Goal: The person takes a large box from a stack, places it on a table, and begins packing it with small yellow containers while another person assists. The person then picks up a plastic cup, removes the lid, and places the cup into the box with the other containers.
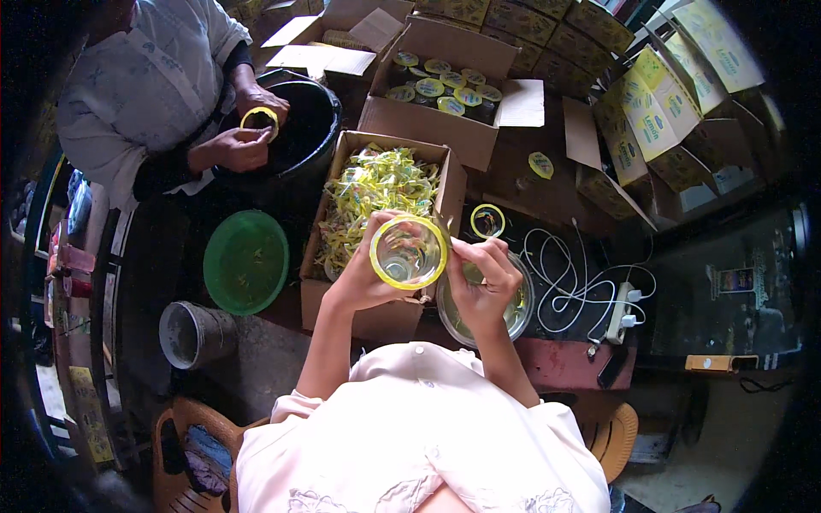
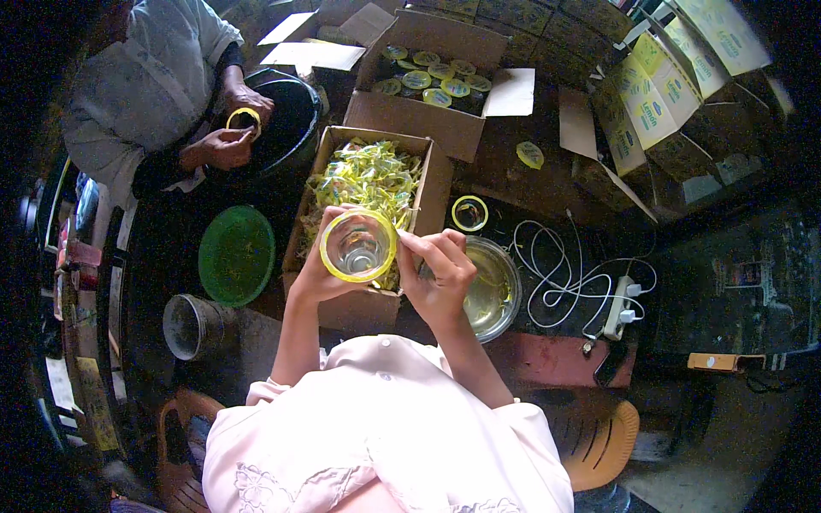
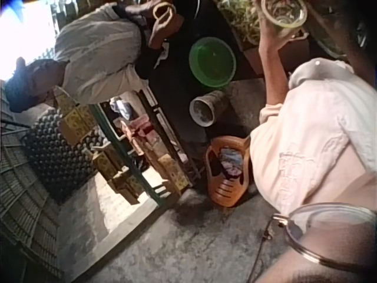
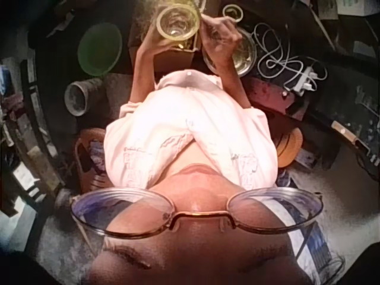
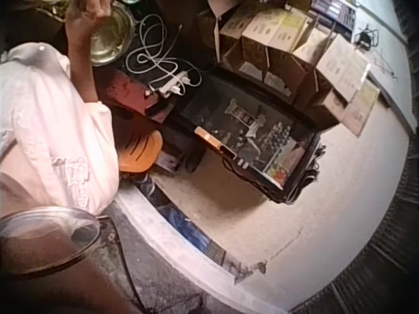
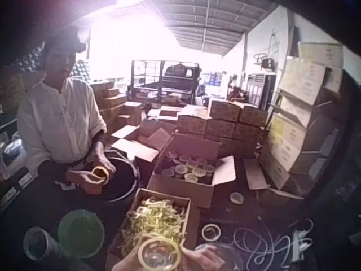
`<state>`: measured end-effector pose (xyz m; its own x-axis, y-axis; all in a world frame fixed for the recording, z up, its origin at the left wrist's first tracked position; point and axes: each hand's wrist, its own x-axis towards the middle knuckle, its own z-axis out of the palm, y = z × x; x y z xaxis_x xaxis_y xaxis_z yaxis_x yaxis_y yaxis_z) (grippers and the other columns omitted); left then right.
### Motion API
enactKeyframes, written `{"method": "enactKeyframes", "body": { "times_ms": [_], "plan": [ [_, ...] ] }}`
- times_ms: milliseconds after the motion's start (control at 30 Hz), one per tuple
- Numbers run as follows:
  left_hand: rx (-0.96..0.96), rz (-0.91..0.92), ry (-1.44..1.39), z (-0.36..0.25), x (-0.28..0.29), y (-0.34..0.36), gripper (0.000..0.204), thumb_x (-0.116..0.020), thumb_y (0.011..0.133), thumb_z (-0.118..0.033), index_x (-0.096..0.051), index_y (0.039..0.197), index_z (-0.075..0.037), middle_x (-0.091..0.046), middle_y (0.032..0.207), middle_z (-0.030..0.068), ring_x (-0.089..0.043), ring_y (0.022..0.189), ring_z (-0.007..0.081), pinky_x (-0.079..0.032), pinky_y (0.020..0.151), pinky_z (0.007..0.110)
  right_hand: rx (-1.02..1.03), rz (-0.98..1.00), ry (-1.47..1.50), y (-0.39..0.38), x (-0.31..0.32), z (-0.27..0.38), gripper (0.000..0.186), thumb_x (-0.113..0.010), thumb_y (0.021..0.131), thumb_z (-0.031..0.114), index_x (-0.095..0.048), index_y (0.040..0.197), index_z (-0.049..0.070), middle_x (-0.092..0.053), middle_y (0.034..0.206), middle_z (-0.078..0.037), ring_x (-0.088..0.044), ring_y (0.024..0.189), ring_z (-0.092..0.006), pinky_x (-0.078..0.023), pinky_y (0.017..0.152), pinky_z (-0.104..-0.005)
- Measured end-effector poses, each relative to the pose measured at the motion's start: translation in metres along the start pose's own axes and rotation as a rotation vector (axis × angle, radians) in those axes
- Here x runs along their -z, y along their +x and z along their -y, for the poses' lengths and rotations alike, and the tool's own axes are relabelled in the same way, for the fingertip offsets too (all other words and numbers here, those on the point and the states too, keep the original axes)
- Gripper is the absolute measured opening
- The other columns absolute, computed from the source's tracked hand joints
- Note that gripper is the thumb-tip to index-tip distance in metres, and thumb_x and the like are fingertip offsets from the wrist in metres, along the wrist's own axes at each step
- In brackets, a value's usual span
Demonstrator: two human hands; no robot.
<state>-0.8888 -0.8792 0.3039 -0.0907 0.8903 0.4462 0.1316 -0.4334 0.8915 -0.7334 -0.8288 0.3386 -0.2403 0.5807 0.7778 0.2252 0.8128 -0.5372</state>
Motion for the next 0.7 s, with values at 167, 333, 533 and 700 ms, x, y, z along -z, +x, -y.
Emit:
{"method": "enactKeyframes", "body": {
  "times_ms": [167,333,533,700],
  "plan": [
    [0.060,0.020,-0.157,-0.003,0.000,0.001,0.069,-0.077,0.055,-0.009,-0.037,0.112,-0.005,-0.043,0.107,0.0063,-0.047,0.102,0.0159,-0.039,0.089,0.029,-0.002,-0.007,-0.013,0.001,-0.002,0.000,0.019,-0.065,0.061,-0.005,-0.063,0.077,0.005,-0.057,0.061,-0.005,-0.052,0.053,-0.0149,-0.038,0.056,-0.0245],
    [0.045,0.053,-0.116,0.003,0.005,0.001,0.069,-0.077,0.054,-0.009,-0.041,0.113,-0.004,-0.046,0.108,0.0069,-0.047,0.102,0.0163,-0.038,0.089,0.030,-0.008,-0.008,0.021,0.004,-0.001,-0.001,0.021,-0.066,0.061,-0.004,-0.063,0.078,0.007,-0.057,0.061,-0.004,-0.052,0.052,-0.0145,-0.037,0.055,-0.0248],
    [0.065,0.093,-0.083,0.009,0.010,-0.003,0.070,-0.078,0.052,-0.012,-0.043,0.113,-0.004,-0.050,0.108,0.0077,-0.047,0.103,0.0170,-0.037,0.090,0.031,0.014,-0.009,0.019,0.004,-0.004,-0.001,0.021,-0.067,0.061,-0.004,-0.063,0.079,0.007,-0.056,0.059,-0.004,-0.052,0.051,-0.0141,-0.037,0.054,-0.0247],
    [0.095,0.031,-0.327,-0.002,0.003,0.001,0.081,-0.081,0.048,-0.012,-0.036,0.115,-0.006,-0.045,0.106,0.0063,-0.046,0.101,0.0153,-0.039,0.089,0.030,-0.003,0.005,0.037,0.002,-0.005,-0.001,0.020,-0.066,0.062,-0.004,-0.063,0.078,0.007,-0.057,0.059,-0.003,-0.052,0.051,-0.0138,-0.036,0.054,-0.0248]
  ]
}}
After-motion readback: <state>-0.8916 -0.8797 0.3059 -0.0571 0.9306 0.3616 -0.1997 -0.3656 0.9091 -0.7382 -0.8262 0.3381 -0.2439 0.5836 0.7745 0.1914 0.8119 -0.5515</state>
